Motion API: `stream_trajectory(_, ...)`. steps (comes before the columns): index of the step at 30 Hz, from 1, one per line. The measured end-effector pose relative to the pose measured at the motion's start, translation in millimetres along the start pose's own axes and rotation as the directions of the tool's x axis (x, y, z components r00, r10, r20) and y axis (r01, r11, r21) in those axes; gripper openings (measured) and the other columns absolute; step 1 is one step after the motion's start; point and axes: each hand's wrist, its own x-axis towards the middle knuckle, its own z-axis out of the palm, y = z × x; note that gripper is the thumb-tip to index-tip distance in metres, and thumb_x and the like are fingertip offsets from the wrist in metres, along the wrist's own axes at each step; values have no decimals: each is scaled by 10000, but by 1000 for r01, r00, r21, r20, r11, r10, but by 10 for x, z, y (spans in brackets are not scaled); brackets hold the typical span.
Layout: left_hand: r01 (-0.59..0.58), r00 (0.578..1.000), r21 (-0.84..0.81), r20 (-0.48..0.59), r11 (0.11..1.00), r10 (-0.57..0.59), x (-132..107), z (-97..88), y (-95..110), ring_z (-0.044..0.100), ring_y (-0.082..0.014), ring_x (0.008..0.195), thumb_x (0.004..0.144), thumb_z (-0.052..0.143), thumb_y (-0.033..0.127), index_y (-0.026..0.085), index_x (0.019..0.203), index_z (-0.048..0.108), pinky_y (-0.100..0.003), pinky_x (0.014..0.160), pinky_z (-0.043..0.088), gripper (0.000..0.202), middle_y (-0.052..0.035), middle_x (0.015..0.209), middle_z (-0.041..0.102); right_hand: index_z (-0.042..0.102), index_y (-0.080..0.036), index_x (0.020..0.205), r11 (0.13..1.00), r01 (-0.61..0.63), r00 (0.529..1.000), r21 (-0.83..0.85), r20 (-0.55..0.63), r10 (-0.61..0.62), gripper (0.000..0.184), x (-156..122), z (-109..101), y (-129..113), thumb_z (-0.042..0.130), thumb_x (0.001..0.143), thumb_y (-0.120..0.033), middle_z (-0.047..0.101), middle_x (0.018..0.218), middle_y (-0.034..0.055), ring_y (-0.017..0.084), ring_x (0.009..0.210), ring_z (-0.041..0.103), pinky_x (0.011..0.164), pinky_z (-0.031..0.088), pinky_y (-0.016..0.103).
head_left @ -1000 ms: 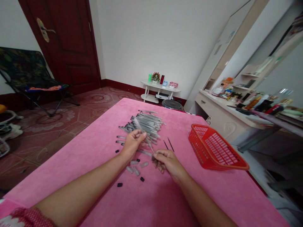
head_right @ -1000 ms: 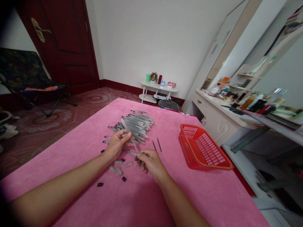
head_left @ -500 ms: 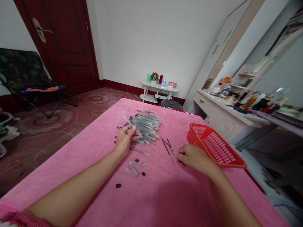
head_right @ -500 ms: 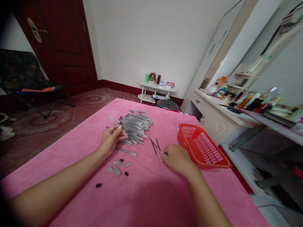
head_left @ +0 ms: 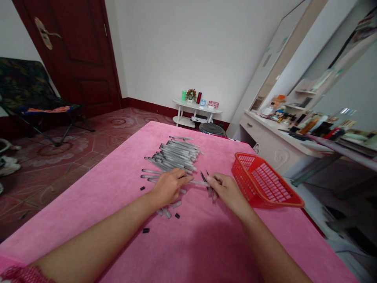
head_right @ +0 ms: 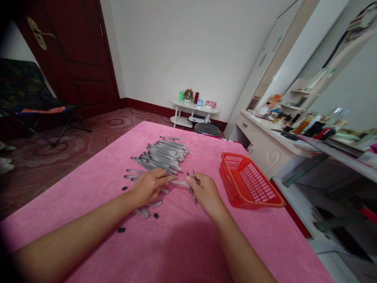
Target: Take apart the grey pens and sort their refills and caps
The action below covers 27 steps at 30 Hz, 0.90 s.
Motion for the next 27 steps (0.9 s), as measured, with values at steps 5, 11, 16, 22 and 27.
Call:
stream_trajectory(5, -48, 998, 30, -36, 998, 49, -24, 15, -60, 537, -194, 872, 704, 459, 45, 198, 1170, 573, -286, 738, 422, 504, -65, 942, 619, 533, -150, 627, 993, -86, 994, 85, 81, 79, 371, 48, 94, 136, 497, 769, -491, 537, 462, -11, 80, 337, 451, 347, 340, 185)
stream_trajectory(11, 59, 998, -7, 3, 998, -59, -18, -27, -54, 581, -188, 832, 700, 441, 31, 202, 1065, 610, -273, 692, 398, 437, -45, 912, 655, 561, -138, 599, 997, 29, 999, 77, -17, -28, 296, 14, 102, 56, 556, 759, -387, 483, 449, -34, 69, 371, 397, 381, 290, 190)
stream_trajectory(16, 162, 987, -232, 55, 959, -154, 32, -51, -53, 575, -158, 726, 808, 429, 132, 207, 949, 635, -240, 620, 340, 260, -19, 789, 648, 601, -146, 612, 944, 271, 956, -187, -63, -287, 293, -38, 13, -5, 503, 839, -303, 524, 515, -9, 99, 488, 464, 484, 334, 209)
stream_trajectory(22, 277, 943, -714, 332, 643, -37, 92, -121, -162, 348, -91, 494, 883, 359, 429, 136, 648, 507, -209, 515, 285, 404, 29, 533, 409, 660, -152, 781, 680, 556, 792, -478, 56, -608, 221, -66, -85, -6, 485, 870, -252, 634, 701, 46, 126, 619, 549, 594, 367, 231)
stream_trajectory(27, 245, 960, -533, 250, 810, -126, 106, -161, -113, 458, -117, 570, 901, 345, 350, 143, 676, 547, -230, 605, 362, 366, -5, 599, 511, 646, -153, 732, 787, 395, 873, -474, -74, -483, 247, -61, 48, 16, 501, 855, -310, 612, 643, 38, 124, 568, 528, 554, 357, 231)
